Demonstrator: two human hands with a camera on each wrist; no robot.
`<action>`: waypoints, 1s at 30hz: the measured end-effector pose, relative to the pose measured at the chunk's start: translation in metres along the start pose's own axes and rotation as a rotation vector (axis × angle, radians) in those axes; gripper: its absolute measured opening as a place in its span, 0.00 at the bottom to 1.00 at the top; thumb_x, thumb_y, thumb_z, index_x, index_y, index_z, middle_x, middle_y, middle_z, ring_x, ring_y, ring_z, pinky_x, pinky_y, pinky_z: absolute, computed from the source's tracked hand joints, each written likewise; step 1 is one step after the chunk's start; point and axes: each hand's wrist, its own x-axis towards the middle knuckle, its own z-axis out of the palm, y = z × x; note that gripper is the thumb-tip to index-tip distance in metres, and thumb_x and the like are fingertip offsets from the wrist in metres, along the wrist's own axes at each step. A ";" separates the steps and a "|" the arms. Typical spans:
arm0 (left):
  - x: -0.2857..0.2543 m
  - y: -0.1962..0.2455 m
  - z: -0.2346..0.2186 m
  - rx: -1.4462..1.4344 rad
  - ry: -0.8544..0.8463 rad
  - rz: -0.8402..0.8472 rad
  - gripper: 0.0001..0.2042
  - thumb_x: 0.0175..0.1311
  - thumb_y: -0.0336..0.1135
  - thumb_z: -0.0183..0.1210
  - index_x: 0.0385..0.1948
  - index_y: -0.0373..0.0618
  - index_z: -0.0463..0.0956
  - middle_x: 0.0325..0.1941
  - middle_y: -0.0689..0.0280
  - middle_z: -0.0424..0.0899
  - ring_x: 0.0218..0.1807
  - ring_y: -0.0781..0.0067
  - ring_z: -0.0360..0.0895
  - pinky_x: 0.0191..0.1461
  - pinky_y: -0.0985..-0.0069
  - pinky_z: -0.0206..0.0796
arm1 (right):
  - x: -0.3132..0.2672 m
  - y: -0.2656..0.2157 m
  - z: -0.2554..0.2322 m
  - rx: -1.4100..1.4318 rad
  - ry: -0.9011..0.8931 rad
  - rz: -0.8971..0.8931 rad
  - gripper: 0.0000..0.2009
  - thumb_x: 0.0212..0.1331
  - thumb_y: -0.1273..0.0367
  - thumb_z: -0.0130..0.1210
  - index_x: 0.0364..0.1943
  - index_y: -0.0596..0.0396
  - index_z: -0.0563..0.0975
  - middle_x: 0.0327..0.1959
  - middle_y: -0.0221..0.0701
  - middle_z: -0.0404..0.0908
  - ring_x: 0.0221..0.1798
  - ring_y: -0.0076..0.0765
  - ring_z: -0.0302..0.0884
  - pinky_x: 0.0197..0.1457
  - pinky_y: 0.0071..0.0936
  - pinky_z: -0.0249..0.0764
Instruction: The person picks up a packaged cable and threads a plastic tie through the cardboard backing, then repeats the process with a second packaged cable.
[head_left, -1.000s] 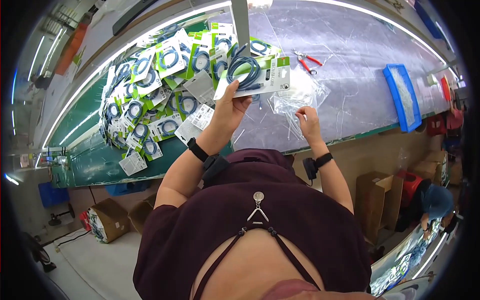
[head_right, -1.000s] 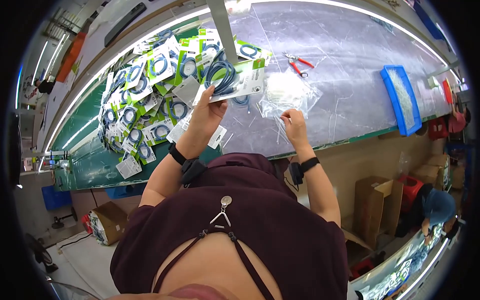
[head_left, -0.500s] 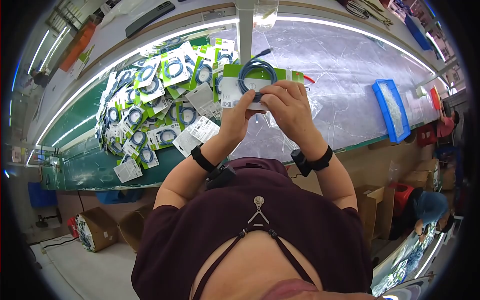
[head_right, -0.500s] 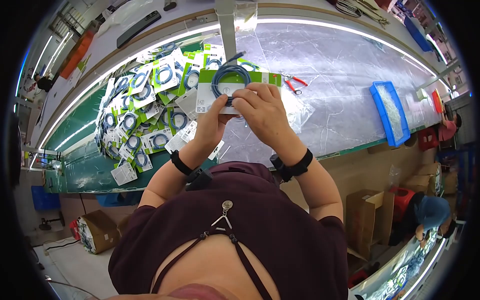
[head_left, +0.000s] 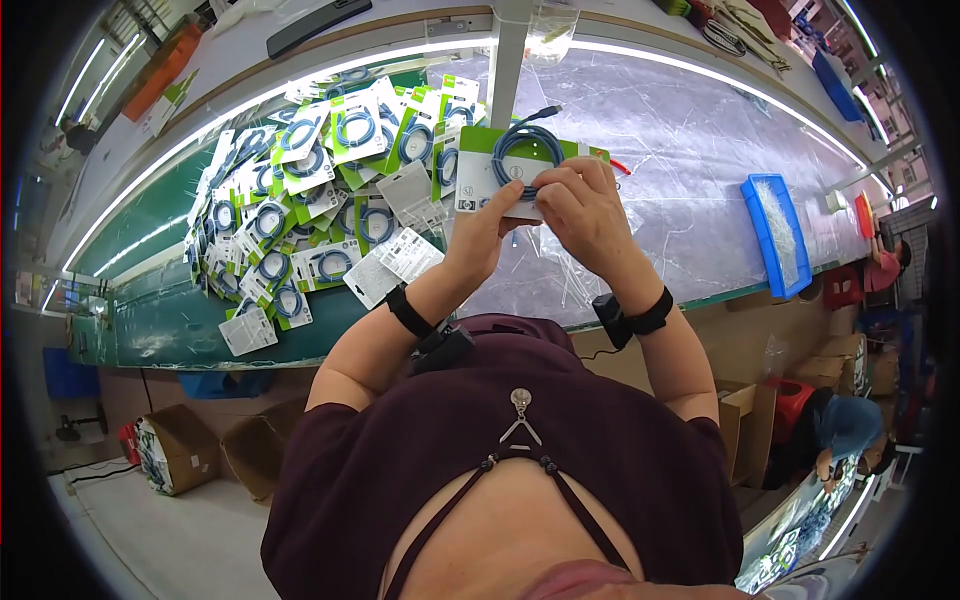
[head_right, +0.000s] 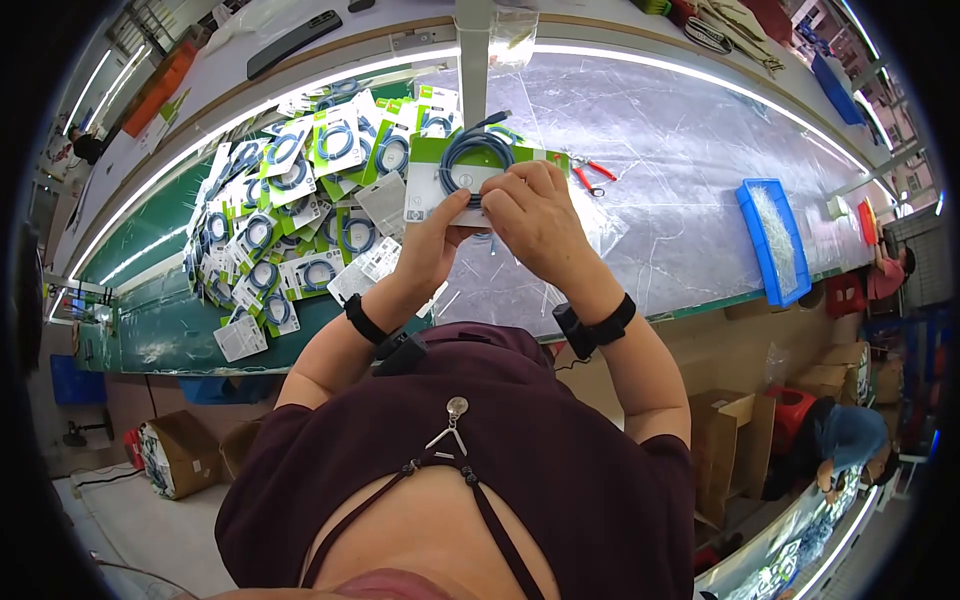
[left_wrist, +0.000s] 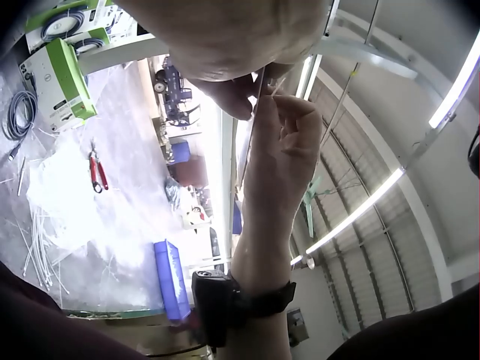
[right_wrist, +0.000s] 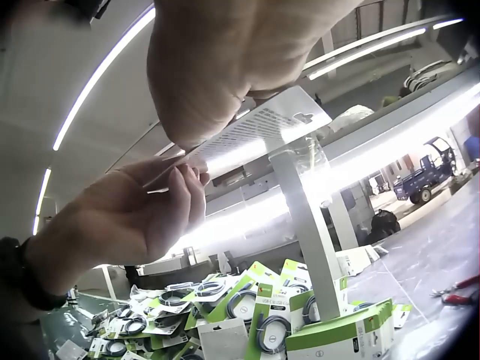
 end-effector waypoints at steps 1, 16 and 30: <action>0.000 0.000 -0.001 0.004 -0.015 -0.008 0.13 0.64 0.30 0.53 0.49 0.42 0.67 0.43 0.63 0.77 0.40 0.73 0.79 0.36 0.74 0.77 | 0.001 0.004 0.001 0.016 -0.020 -0.013 0.09 0.44 0.77 0.59 0.29 0.52 0.72 0.40 0.27 0.76 0.48 0.39 0.69 0.50 0.37 0.66; 0.011 0.034 -0.016 -0.211 0.009 -0.087 0.10 0.64 0.34 0.54 0.44 0.42 0.71 0.39 0.63 0.80 0.39 0.71 0.80 0.37 0.74 0.76 | -0.008 -0.045 -0.014 0.501 0.139 0.288 0.08 0.46 0.80 0.59 0.28 0.56 0.73 0.28 0.32 0.76 0.29 0.33 0.75 0.36 0.25 0.70; 0.015 0.035 -0.008 -0.806 -0.156 -0.321 0.12 0.65 0.36 0.51 0.45 0.40 0.72 0.42 0.58 0.81 0.47 0.63 0.77 0.57 0.59 0.65 | 0.018 -0.036 0.007 0.050 0.306 0.209 0.07 0.42 0.77 0.60 0.23 0.53 0.73 0.19 0.26 0.71 0.21 0.30 0.68 0.33 0.29 0.64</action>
